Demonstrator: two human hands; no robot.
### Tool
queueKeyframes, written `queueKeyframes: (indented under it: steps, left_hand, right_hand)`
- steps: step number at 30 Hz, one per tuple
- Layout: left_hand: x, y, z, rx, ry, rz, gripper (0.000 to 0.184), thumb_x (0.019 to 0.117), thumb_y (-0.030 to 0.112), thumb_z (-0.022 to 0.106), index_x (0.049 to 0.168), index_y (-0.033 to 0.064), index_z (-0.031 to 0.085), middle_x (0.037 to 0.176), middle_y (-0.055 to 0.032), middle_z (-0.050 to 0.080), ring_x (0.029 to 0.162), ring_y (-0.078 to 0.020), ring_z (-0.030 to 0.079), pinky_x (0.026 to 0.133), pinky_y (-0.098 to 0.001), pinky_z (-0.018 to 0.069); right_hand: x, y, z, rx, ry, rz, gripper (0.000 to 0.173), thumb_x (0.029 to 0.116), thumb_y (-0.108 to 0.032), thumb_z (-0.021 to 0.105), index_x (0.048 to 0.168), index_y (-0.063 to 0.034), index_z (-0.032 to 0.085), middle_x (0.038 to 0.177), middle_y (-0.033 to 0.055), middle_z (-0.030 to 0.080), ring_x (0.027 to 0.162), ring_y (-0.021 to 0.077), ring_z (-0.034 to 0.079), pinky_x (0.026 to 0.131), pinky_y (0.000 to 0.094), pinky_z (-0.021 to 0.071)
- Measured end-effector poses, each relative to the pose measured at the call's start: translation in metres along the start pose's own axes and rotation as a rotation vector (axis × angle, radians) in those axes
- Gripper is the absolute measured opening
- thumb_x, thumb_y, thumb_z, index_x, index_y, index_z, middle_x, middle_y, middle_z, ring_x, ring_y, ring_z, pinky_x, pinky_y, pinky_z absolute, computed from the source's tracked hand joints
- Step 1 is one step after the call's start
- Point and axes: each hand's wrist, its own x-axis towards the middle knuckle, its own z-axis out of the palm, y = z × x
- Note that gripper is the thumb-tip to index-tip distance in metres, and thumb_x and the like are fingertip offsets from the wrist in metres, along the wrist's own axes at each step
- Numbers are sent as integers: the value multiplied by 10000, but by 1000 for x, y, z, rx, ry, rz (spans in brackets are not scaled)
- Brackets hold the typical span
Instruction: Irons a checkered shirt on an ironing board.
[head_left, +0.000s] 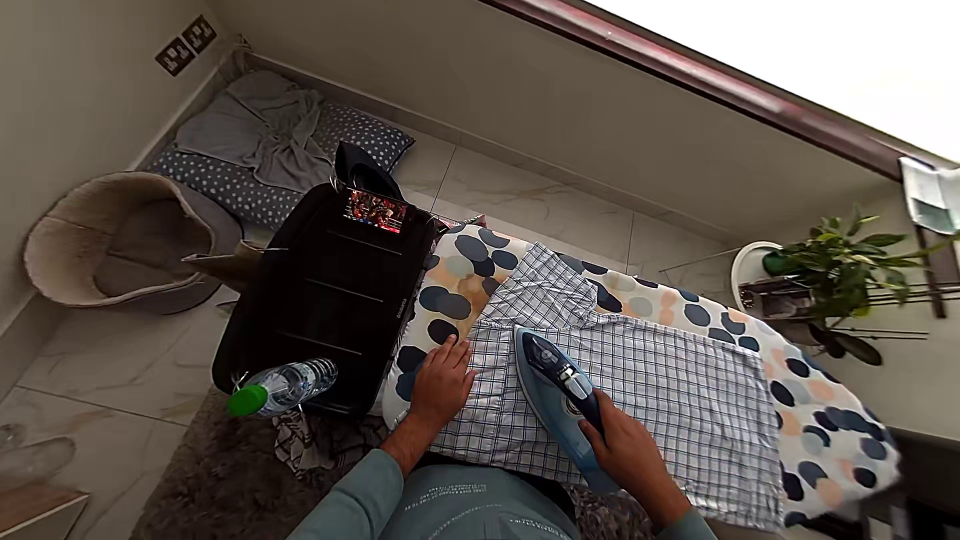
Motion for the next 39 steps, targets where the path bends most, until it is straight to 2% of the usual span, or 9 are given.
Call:
queueKeyframes:
  steps: [4,9,15,19,22,26,30,34,39]
  left_hand:
    - [-1,2,-4,31,-28,-26,469,1044,405,489,1404,151,648,1535,27,548,1483,-214,426,1171,-528,368]
    - [0,1,-3,-18,-22,-39,446,1021,389,559,1381,149,666,1522,27,561,1481,-206,427,1168,-529,369]
    - [-3,-4,5,-43,70,-2,432,1007,368,597,1336,104,692,1488,-16,594,1458,-236,463,1154,-537,394]
    - [-12,-10,17,7,244,121,378,1042,368,533,1252,125,733,1423,-48,638,1425,-306,496,1120,-567,436]
    - [-13,-6,12,66,233,123,302,1025,338,571,1205,183,758,1363,-6,679,1392,-304,530,1085,-603,441]
    - [-12,2,2,118,115,-26,336,1028,429,569,1273,264,731,1417,81,644,1433,-275,484,1118,-622,381]
    - [-10,16,-7,121,-38,-167,365,1055,426,532,1365,297,674,1503,124,566,1503,-240,384,1153,-592,345]
    - [-7,33,-19,169,-145,-260,382,1068,409,514,1409,294,638,1542,127,524,1521,-242,347,1132,-559,369]
    - [0,49,-22,219,-179,-328,386,1065,366,534,1424,258,623,1556,88,514,1501,-251,377,1146,-547,363]
  right_hand:
    - [26,-29,-13,-45,7,15,592,1030,-408,490,1492,-40,458,1130,147,723,1012,339,718,856,540,565]
    - [61,-59,-31,-118,-25,-2,521,1045,-413,492,1439,-73,499,1085,143,721,1016,338,709,863,546,552]
    - [97,-97,-42,-133,104,-75,453,1032,-394,574,1348,-72,533,930,153,711,861,371,717,709,572,564]
    - [117,-119,-51,-152,138,-104,554,1044,-396,532,1499,-99,424,963,176,722,905,396,724,734,582,569]
    - [123,-122,-57,-165,129,-134,584,1051,-396,518,1543,-115,377,990,187,722,925,404,721,741,581,568]
    - [115,-104,-55,-179,131,-200,528,1042,-374,535,1492,-122,424,976,177,720,906,397,724,728,582,571]
    - [90,-71,-49,-197,85,-225,535,1044,-387,528,1511,-146,425,975,168,724,902,388,724,731,581,569]
    - [61,-28,-36,-180,80,-239,509,1036,-388,547,1482,-161,452,958,156,723,882,383,722,712,585,569]
    - [24,21,-27,-171,21,-207,497,1037,-397,520,1479,-181,448,970,137,721,919,361,721,758,563,569]
